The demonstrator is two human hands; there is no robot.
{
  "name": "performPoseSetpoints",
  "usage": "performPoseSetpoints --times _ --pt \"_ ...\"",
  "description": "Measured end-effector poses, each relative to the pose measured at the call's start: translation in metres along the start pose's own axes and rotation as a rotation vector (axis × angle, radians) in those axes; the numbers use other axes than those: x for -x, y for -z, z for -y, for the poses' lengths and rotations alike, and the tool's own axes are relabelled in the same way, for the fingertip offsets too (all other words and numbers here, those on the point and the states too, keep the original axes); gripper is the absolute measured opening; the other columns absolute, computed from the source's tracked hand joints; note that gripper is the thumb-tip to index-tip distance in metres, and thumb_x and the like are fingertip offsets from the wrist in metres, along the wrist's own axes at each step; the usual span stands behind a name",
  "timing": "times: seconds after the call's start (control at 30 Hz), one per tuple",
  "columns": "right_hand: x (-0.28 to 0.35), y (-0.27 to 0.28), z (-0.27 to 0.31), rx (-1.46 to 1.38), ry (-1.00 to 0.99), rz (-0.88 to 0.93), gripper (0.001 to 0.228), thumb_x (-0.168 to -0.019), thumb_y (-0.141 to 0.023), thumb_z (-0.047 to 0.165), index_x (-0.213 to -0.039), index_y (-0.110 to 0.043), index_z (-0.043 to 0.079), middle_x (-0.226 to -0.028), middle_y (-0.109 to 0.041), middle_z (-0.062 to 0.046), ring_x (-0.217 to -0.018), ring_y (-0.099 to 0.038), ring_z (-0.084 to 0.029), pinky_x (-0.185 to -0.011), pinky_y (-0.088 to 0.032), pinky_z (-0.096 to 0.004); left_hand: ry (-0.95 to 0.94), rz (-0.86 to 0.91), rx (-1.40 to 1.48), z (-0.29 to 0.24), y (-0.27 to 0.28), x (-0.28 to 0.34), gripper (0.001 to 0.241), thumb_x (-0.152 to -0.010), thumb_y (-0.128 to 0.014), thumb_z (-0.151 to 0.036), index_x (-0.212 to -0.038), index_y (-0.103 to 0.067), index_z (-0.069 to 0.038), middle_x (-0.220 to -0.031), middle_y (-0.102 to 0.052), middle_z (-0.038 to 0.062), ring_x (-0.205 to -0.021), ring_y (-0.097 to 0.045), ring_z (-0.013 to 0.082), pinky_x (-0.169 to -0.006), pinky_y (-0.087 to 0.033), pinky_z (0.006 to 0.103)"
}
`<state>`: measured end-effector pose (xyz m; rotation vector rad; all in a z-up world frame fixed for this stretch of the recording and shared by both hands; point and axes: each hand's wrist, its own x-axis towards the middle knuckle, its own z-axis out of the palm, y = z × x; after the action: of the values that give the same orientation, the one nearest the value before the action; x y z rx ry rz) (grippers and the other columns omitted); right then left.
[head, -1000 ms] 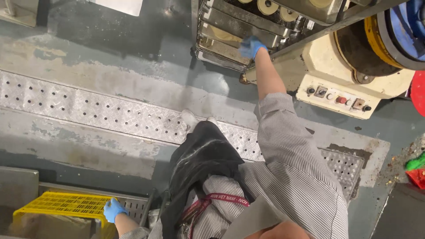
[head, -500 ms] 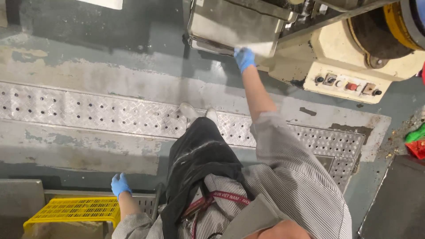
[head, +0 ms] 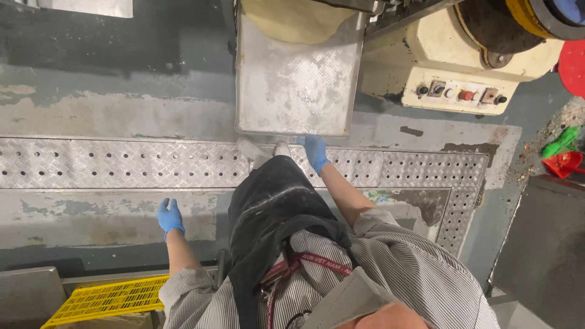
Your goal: Processing and rolling out dough using a commercial dough sheeter machine in a bakery.
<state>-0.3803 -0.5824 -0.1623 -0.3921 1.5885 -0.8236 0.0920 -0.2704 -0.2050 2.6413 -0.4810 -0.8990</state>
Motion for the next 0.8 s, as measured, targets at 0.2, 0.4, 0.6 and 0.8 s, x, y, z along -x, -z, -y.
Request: performPoseSetpoints --times 0.2,0.4,0.6,0.8 --pt "-0.053 0.002 0.03 0.856 0.292 0.067 0.026 -0.104 -0.063 0.034 -0.105 -0.067 0.009 -0.102 -0.07 -0.011 -0.099 -0.069 -0.027 -0.085 -0.057 -0.041 0.028 0.043 0.062 0.008 -0.008 -0.007 0.047 -0.097 -0.067 -0.031 -0.133 -0.066 0.0 -0.136 -0.065 0.019 -0.125 -0.061 0.033 -0.108 -0.045 0.0429" --pt "-0.175 -0.024 -0.016 -0.509 0.021 0.218 0.012 -0.098 -0.053 0.016 -0.097 -0.058 0.005 -0.097 -0.068 -0.022 -0.087 -0.07 -0.038 -0.071 -0.056 -0.048 -0.13 0.052 0.464 -0.087 -0.045 -0.031 0.047 -0.105 -0.057 -0.026 -0.14 -0.057 0.007 -0.142 -0.062 0.017 -0.129 -0.058 0.0258 -0.111 -0.044 0.0366" --pt "-0.085 0.018 -0.073 -0.311 -0.187 0.034 0.03 -0.099 -0.048 0.024 -0.115 -0.058 0.0 -0.103 -0.065 -0.018 -0.093 -0.069 -0.035 -0.076 -0.055 -0.045 -0.45 0.315 0.431 -0.325 -0.076 -0.01 0.05 -0.105 -0.059 -0.036 -0.137 -0.057 0.002 -0.134 -0.061 0.021 -0.125 -0.059 0.0292 -0.108 -0.045 0.0385" --pt "0.071 0.05 0.014 0.192 -0.315 0.417 0.041 -0.099 -0.06 0.028 -0.128 -0.06 -0.001 -0.123 -0.071 -0.016 -0.1 -0.069 -0.027 -0.083 -0.057 -0.042 -0.48 0.468 0.138 -0.36 -0.168 0.0 0.064 -0.088 -0.082 -0.048 -0.105 -0.071 0.012 -0.1 -0.072 0.027 -0.089 -0.071 0.0315 -0.08 -0.054 0.0458"
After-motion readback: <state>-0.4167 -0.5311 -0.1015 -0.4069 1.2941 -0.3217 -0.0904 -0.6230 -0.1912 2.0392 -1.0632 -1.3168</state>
